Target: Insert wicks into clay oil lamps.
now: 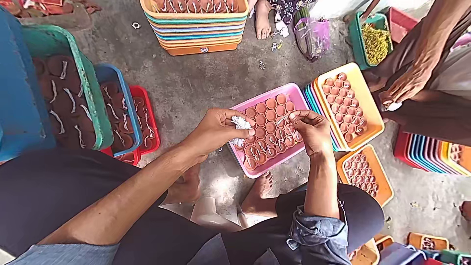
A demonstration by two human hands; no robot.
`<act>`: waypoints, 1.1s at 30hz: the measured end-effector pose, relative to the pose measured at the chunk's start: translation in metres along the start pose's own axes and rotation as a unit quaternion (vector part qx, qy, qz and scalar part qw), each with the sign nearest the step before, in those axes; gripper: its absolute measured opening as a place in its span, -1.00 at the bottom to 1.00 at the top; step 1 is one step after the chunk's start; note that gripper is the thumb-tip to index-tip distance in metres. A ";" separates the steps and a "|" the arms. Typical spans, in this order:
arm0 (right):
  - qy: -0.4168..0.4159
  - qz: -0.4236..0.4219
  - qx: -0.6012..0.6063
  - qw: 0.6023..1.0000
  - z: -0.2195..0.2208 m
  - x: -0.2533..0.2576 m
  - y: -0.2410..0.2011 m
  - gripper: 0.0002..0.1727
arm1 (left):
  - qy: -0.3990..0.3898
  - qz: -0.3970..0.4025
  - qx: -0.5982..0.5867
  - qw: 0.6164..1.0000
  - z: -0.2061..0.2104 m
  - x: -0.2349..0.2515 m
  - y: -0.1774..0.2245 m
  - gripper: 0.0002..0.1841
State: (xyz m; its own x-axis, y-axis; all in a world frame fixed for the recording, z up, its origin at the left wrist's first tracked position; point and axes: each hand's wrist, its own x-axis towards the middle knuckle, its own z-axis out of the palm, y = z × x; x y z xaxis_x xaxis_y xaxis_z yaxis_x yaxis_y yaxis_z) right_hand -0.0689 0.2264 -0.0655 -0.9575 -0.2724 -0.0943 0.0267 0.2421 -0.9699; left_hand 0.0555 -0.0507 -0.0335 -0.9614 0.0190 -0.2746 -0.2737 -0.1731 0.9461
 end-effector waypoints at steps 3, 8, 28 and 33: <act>0.056 0.028 -0.035 0.997 -0.007 0.029 0.026 -0.84 | 0.001 0.008 0.004 1.000 0.000 0.000 0.000 -0.74; 0.136 0.074 -0.020 0.988 -0.009 0.081 0.086 -0.78 | 0.002 0.015 0.011 1.000 -0.002 0.000 0.001 -0.76; 0.057 0.124 -0.425 0.895 -0.022 0.069 0.147 -0.73 | -0.025 0.003 0.002 1.000 0.001 0.000 0.003 -0.75; 0.039 0.141 -0.453 0.880 -0.030 0.065 0.139 -0.68 | -0.037 0.000 -0.015 0.999 0.000 0.001 0.002 -0.71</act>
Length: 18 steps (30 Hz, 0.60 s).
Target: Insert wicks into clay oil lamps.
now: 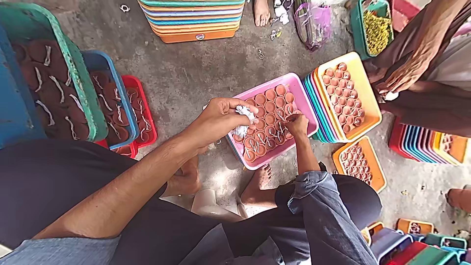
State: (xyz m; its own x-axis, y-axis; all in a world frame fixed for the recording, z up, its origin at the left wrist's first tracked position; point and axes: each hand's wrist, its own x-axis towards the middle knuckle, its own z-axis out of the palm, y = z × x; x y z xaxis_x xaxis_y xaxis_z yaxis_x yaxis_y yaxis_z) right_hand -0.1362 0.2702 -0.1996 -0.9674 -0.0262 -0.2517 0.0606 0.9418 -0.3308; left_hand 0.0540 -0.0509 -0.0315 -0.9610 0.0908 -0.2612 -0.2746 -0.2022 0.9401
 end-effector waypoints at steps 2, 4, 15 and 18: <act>0.006 -0.008 0.020 1.000 -0.012 -0.005 -0.003 -0.69 | -0.008 -0.006 -0.009 1.000 -0.001 0.000 -0.001 -0.68; 0.030 -0.036 0.084 0.995 -0.032 -0.017 -0.016 -0.74 | -0.014 -0.013 -0.012 1.000 -0.001 0.001 -0.001 -0.63; -0.100 -0.254 0.483 0.832 -0.096 -0.158 -0.131 -0.78 | -0.041 0.016 -0.004 0.999 0.000 0.000 -0.001 -0.59; -0.093 -0.272 0.487 0.825 -0.090 -0.168 -0.137 -0.74 | -0.038 0.023 -0.016 0.999 0.001 -0.001 0.000 -0.61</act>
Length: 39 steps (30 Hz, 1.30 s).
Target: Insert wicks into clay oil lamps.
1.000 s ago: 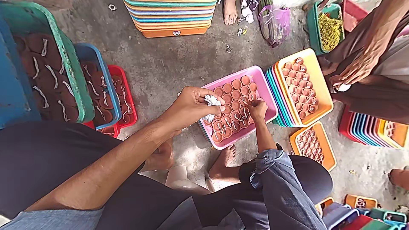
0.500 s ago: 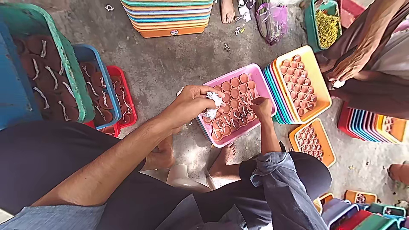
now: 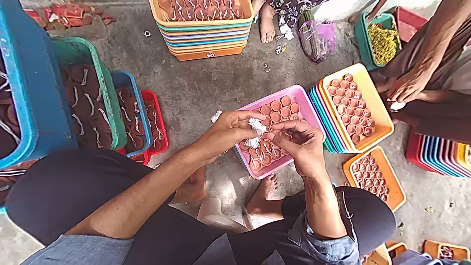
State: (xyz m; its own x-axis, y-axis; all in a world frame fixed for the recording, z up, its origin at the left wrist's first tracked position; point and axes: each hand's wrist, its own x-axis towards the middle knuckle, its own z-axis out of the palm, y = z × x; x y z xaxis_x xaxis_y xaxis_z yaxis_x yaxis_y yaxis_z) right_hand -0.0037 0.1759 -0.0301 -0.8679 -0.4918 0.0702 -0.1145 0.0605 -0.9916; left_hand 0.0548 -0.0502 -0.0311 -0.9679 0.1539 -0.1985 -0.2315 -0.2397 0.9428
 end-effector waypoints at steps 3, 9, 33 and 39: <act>0.014 -0.010 0.003 1.000 0.003 -0.004 -0.001 -0.75 | 0.009 0.024 0.001 1.000 0.000 0.001 -0.002 -0.62; 0.032 -0.056 0.012 0.998 0.013 -0.009 -0.006 -0.78 | 0.022 0.044 -0.007 0.999 0.003 -0.001 -0.004 -0.63; 0.028 -0.077 -0.002 0.997 0.016 -0.003 -0.005 -0.89 | 0.015 0.001 0.011 1.000 0.007 -0.009 0.006 -0.72; 0.046 -0.007 0.070 0.996 0.011 -0.001 -0.001 -0.89 | 0.023 -0.008 -0.016 1.000 0.001 -0.001 0.000 -0.76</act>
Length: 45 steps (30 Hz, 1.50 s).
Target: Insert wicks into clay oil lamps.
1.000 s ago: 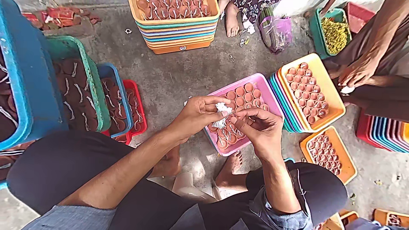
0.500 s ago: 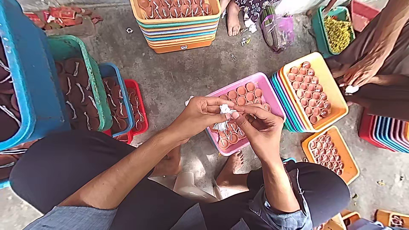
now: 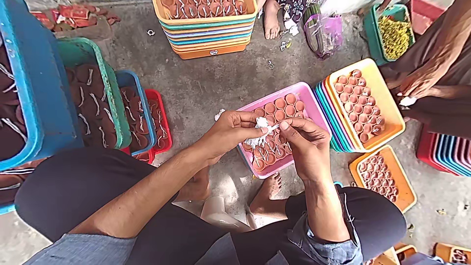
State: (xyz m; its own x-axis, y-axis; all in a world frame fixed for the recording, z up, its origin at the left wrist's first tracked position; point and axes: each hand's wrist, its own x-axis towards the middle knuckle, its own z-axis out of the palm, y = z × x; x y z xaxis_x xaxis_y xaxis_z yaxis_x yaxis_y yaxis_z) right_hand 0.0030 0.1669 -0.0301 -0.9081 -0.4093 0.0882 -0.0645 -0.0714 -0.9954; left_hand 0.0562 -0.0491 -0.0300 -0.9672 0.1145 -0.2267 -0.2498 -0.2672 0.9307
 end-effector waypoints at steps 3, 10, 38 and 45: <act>0.016 0.022 0.018 0.999 0.000 0.000 -0.002 -0.88 | 0.004 -0.009 -0.009 1.000 0.000 0.000 -0.001 -0.78; 0.003 0.036 0.040 0.999 -0.001 0.001 -0.002 -0.88 | -0.002 -0.006 -0.010 1.000 0.002 -0.002 0.000 -0.78; -0.062 0.046 0.039 0.996 -0.027 0.006 -0.006 -0.78 | 0.013 -0.023 0.000 1.000 -0.004 -0.001 0.001 -0.77; -0.023 0.047 0.023 0.998 -0.053 0.013 -0.008 -0.81 | 0.058 -0.020 0.014 0.998 -0.006 0.001 -0.002 -0.79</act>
State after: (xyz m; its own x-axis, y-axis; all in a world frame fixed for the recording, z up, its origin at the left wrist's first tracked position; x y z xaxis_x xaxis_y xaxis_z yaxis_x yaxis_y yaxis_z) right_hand -0.0301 0.2110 -0.0230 -0.8894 -0.4570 -0.0023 0.0397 -0.0722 -0.9966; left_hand 0.0555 -0.0542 -0.0335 -0.9557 0.0135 -0.2940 -0.2887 -0.2381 0.9274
